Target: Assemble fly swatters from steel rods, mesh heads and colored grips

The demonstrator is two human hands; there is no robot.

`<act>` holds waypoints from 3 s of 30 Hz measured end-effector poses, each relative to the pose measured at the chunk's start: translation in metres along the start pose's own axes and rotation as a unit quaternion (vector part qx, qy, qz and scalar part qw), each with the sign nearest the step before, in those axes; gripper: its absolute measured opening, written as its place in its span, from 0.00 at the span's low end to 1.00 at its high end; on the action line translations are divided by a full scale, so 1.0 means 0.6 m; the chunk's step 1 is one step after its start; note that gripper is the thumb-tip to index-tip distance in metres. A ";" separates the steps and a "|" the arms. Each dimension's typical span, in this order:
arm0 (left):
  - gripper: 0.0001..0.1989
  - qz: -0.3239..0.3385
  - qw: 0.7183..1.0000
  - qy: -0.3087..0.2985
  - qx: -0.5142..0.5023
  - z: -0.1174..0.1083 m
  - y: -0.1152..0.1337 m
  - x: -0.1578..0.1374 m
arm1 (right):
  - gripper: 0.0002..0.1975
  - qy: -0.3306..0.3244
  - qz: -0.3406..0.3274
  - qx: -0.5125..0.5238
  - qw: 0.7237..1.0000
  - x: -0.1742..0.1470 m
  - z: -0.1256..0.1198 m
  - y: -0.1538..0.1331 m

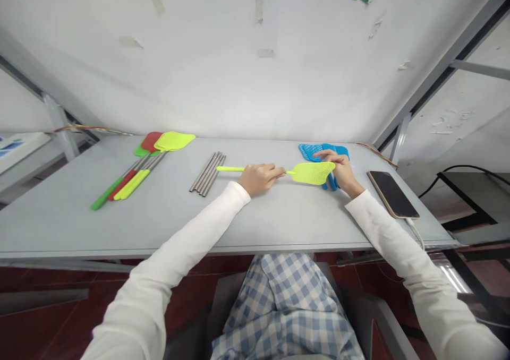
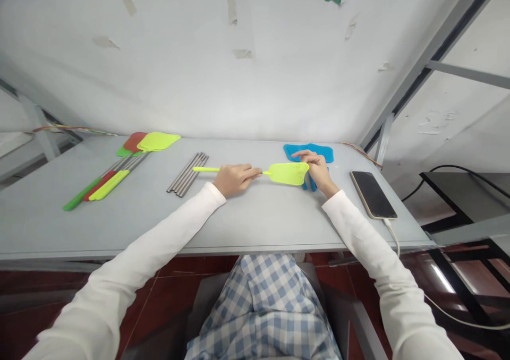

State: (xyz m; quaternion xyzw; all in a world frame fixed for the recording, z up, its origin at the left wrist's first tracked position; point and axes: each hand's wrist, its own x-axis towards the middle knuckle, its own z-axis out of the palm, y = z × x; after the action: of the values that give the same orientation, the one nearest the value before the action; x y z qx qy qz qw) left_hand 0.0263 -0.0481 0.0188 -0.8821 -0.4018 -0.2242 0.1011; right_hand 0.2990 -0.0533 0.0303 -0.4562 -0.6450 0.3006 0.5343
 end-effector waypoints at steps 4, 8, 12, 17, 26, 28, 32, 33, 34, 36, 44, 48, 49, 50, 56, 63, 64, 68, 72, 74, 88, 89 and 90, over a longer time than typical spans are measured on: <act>0.20 -0.026 1.000 0.005 0.012 -0.005 -0.008 -0.002 | 0.21 -0.071 0.058 0.084 0.992 -0.001 0.004 -0.023; 0.19 -0.065 0.998 0.013 0.018 -0.010 -0.021 0.003 | 0.36 -0.106 0.002 0.010 0.994 -0.009 0.011 -0.040; 0.18 -0.084 0.996 0.040 0.000 -0.003 -0.028 0.003 | 0.29 -0.086 -0.141 -0.218 0.962 -0.021 0.012 -0.034; 0.18 -0.092 0.986 0.109 -0.083 0.009 -0.027 -0.004 | 0.25 -0.014 -0.174 -0.378 0.909 -0.023 0.008 -0.018; 0.21 0.038 0.997 0.059 -0.031 0.006 -0.019 -0.002 | 0.34 -0.084 -0.043 -0.124 0.988 -0.015 0.023 -0.004; 0.21 0.015 0.998 0.053 -0.010 0.004 -0.025 0.001 | 0.29 -0.127 -0.070 -0.120 0.982 -0.018 0.025 -0.007; 0.20 -0.034 0.999 0.034 0.017 -0.004 -0.039 0.007 | 0.17 -0.116 -0.207 -0.247 0.939 -0.023 0.018 -0.004; 0.19 -0.042 0.999 0.029 0.018 -0.007 -0.041 0.008 | 0.19 -0.110 -0.242 -0.296 0.917 -0.024 0.015 -0.001; 0.19 -0.050 0.998 0.027 0.017 -0.010 -0.043 0.009 | 0.23 -0.108 -0.269 -0.344 0.893 -0.024 0.014 0.003; 0.18 -0.064 0.998 0.025 0.015 -0.014 -0.046 0.009 | 0.30 -0.105 -0.292 -0.433 0.846 -0.023 0.013 0.009; 0.19 -0.097 0.994 0.031 0.033 -0.006 -0.040 0.004 | 0.31 -0.144 -0.256 -0.575 0.764 -0.025 0.025 -0.006; 0.20 -0.095 0.994 0.035 0.035 -0.001 -0.030 0.003 | 0.25 -0.152 -0.179 -0.510 0.828 -0.033 0.024 -0.011; 0.20 -0.093 0.994 0.038 0.034 -0.001 -0.028 0.003 | 0.23 -0.136 -0.161 -0.476 0.854 -0.034 0.024 -0.011; 0.20 -0.090 0.995 0.043 0.031 -0.001 -0.026 0.003 | 0.21 -0.111 -0.146 -0.436 0.881 -0.034 0.025 -0.011; 0.20 -0.079 0.995 0.061 0.003 0.000 -0.022 0.001 | 0.26 0.075 -0.047 -0.223 0.971 -0.018 0.027 0.002; 0.18 -0.075 0.997 0.031 0.013 -0.001 -0.027 0.005 | 0.19 0.039 0.007 -0.082 0.996 0.003 0.020 0.022; 0.18 -0.078 0.996 0.029 0.015 -0.003 -0.032 0.004 | 0.20 0.061 0.010 -0.079 0.995 0.007 0.010 0.025; 0.16 -0.133 0.988 0.079 0.011 -0.017 -0.067 -0.005 | 0.21 0.232 0.016 -0.098 0.968 0.032 -0.062 0.041; 0.20 -0.193 0.967 0.165 0.003 -0.027 -0.097 -0.015 | 0.23 0.336 -0.038 -0.171 0.925 0.047 -0.113 0.048; 0.21 -0.190 0.966 0.176 -0.001 -0.027 -0.101 -0.015 | 0.23 0.341 -0.057 -0.192 0.918 0.047 -0.115 0.046; 0.22 -0.112 0.908 0.380 -0.138 -0.018 -0.089 -0.025 | 0.20 0.285 -0.080 -0.334 0.895 0.065 -0.137 0.004; 0.23 -0.112 0.893 0.401 -0.169 -0.015 -0.086 -0.024 | 0.20 0.258 -0.062 -0.359 0.895 0.075 -0.138 0.003; 0.25 -0.123 0.881 0.407 -0.209 -0.012 -0.082 -0.022 | 0.20 0.231 -0.045 -0.385 0.892 0.088 -0.139 0.002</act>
State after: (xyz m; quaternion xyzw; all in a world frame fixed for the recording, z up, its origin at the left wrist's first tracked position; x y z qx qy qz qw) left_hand -0.0204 -0.0271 0.0185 -0.6575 -0.3742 -0.6527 0.0407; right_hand 0.3787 -0.0135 0.0719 -0.6529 -0.5885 -0.1096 0.4641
